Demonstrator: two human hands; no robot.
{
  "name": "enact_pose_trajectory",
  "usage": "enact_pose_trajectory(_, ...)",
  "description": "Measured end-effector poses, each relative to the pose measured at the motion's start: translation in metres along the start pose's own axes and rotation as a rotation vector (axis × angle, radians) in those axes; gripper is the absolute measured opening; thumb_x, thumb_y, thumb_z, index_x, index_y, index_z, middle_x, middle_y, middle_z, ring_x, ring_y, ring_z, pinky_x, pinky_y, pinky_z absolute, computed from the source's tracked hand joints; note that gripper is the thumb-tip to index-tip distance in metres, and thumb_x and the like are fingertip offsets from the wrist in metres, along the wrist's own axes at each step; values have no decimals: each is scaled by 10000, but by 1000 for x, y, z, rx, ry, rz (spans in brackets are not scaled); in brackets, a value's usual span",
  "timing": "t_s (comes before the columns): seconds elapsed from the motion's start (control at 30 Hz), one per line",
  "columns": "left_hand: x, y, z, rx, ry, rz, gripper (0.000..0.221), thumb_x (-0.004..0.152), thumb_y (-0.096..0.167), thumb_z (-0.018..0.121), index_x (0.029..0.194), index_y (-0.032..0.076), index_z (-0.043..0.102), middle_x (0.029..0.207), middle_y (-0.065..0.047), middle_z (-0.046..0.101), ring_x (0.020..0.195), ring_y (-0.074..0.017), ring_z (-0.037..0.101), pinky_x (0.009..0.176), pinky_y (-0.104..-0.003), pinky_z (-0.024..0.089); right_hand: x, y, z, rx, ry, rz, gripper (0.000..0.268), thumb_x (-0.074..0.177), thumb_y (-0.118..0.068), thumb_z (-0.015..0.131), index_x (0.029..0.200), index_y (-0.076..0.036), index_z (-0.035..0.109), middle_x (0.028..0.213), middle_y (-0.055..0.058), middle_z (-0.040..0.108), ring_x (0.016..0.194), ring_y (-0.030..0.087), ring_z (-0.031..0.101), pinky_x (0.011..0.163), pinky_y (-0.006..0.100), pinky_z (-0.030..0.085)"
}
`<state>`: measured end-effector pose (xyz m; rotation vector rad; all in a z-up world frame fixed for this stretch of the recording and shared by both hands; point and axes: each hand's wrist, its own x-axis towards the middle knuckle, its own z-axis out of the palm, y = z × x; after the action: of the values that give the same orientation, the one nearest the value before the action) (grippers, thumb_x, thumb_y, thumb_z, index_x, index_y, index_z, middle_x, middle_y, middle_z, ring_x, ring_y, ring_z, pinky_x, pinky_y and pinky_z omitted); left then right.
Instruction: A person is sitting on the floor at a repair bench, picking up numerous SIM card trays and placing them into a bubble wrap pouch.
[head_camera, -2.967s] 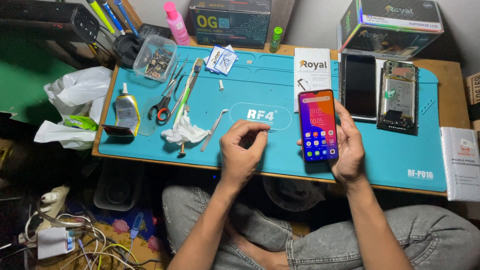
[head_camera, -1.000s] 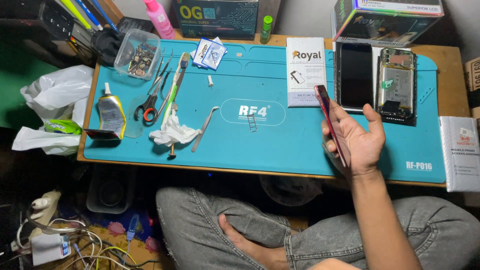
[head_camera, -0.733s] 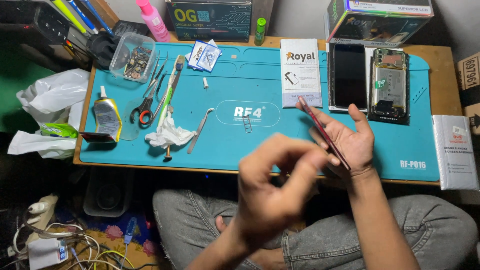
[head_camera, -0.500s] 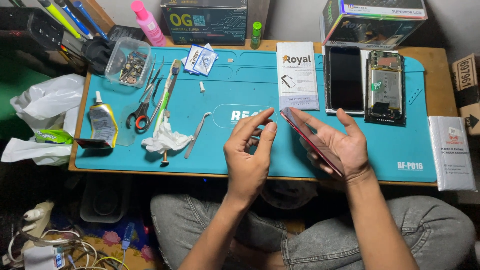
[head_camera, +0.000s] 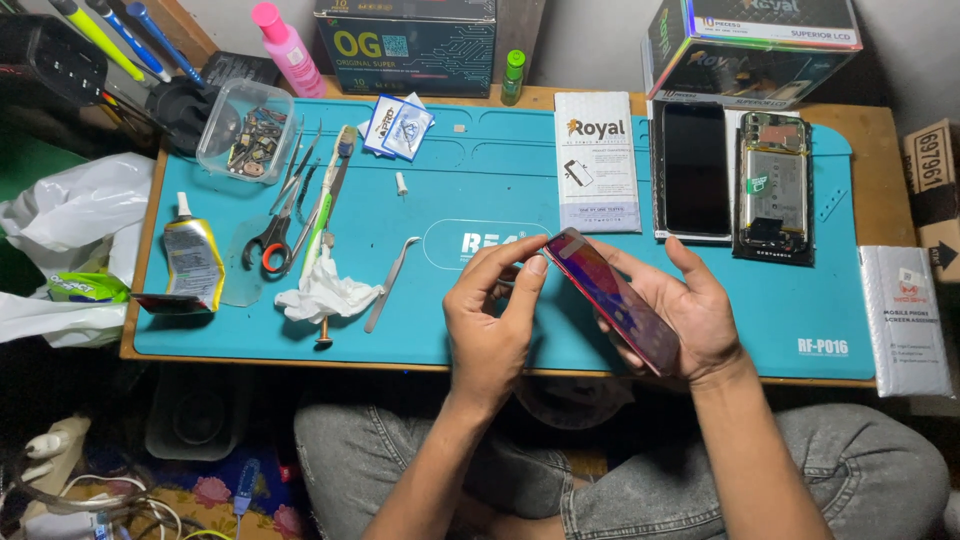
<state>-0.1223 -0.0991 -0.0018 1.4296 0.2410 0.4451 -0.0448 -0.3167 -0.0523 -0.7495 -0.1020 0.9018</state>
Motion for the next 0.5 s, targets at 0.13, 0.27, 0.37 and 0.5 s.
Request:
enact_pose_trajectory(0.13,3,1,-5,49,-66,7,221,1060,156,706,1249,134,820,1047,-95,794,857,-152,693,708,-282,557,-5,11,-12,61,31,-100,926,1007,-695,465,1631,-18,369,1093,376,709,694,488,776,563,554,695)
enact_pose_trajectory(0.27,2,-4,-5,88,-166,60,407,1001,216,762,1358,23,723,1035,-155,783,833,-192,671,669,-298,542,-9,7,19,-13,73,-304,823,1048,-524,488,1742,-171,221,1333,324,650,1065,477,760,849,583,686)
enact_pose_trajectory(0.37,-2,-8,-5,176,-268,166,662,870,253,893,1421,-31,659,1024,-183,773,820,-258,672,687,-359,552,-11,6,40,-174,192,-385,805,1048,-405,441,1765,-186,149,1471,275,603,1195,403,728,941,538,662)
enact_pose_trajectory(0.5,-8,-13,-2,330,-397,270,986,705,228,995,1509,-124,544,1062,-259,749,946,-394,683,866,-513,574,-13,8,40,-344,283,-370,764,1059,-346,363,1755,-146,118,1479,346,562,1235,464,688,951,585,630)
